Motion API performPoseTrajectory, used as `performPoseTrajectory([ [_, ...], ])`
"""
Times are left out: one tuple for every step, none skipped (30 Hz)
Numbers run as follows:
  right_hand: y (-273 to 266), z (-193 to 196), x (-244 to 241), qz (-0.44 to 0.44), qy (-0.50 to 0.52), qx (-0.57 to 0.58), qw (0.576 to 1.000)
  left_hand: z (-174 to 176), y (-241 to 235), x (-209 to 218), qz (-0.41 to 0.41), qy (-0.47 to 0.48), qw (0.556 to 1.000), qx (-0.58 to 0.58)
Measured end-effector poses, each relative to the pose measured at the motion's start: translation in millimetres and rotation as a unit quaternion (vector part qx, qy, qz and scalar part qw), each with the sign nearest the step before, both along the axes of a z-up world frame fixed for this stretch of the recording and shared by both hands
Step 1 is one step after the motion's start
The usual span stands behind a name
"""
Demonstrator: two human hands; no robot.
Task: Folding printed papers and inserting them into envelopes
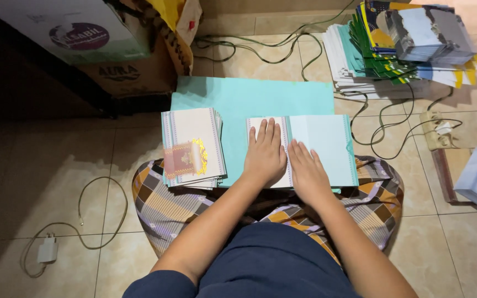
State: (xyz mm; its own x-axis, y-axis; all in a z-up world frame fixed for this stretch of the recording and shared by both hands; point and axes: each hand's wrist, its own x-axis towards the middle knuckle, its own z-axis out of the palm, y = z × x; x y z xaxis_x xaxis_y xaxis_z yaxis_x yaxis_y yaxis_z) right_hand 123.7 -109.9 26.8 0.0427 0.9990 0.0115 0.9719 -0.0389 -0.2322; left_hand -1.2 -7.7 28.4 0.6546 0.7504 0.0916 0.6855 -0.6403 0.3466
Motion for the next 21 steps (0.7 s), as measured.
performPoseTrajectory([
  [13,0,3,-0.006,0.021,-0.003,1.000,-1,1,0,-0.001,0.003,1.000,0.000],
  [29,-5,10,-0.002,0.021,-0.003,1.000,-2,1,1,0.003,0.003,1.000,0.001],
  [44,-10,17,-0.001,0.004,0.007,1.000,-3,1,1,-0.001,0.007,1.000,0.002],
  [60,-15,22,0.000,-0.013,0.017,1.000,-3,2,0,-0.004,0.012,1.000,0.004],
  [68,-18,25,0.005,-0.012,0.019,1.000,-1,2,-1,0.000,0.012,1.000,0.005],
  [75,-22,28,0.007,-0.017,0.027,0.999,1,1,-1,-0.001,0.012,1.000,0.003],
  [81,-25,31,0.009,-0.023,0.036,0.999,3,1,-2,-0.003,0.011,1.000,0.000],
  [76,-22,28,0.009,-0.023,0.038,0.999,2,1,-2,-0.003,0.011,1.000,0.002],
  [70,-19,25,0.007,-0.019,0.032,0.999,2,2,-3,-0.003,0.016,1.000,-0.007],
  [63,-16,23,0.004,-0.017,0.025,1.000,1,2,-2,-0.004,0.019,1.000,-0.017],
  [50,-12,18,0.002,-0.017,0.026,1.000,2,3,-2,-0.006,0.019,1.000,-0.016],
  [35,-9,12,0.001,-0.010,0.024,1.000,2,2,-2,-0.002,0.011,1.000,-0.009],
  [21,-6,7,0.001,-0.004,0.023,1.000,2,1,-2,0.002,0.003,1.000,-0.002],
  [6,-2,1,-0.002,-0.004,0.021,1.000,2,0,-2,-0.002,0.003,1.000,-0.003],
  [-8,2,-6,-0.004,0.000,0.011,1.000,2,-1,-2,-0.002,0.006,1.000,-0.008],
  [-20,6,-11,-0.005,0.004,0.003,1.000,4,1,-2,-0.001,0.010,1.000,-0.012],
  [-22,5,-10,-0.006,0.004,0.003,1.000,4,1,-1,-0.002,0.009,1.000,-0.012],
  [-24,3,-10,0.001,-0.015,0.006,1.000,4,0,-1,-0.002,0.006,1.000,-0.011],
  [-27,1,-9,0.008,-0.033,0.008,0.999,3,0,-1,-0.001,0.003,1.000,-0.010],
  [-17,2,-6,0.008,-0.034,0.007,0.999,2,-1,0,-0.001,0.002,1.000,-0.012],
  [-7,3,-3,0.005,-0.021,0.001,1.000,2,-1,0,-0.004,0.002,1.000,-0.015],
])
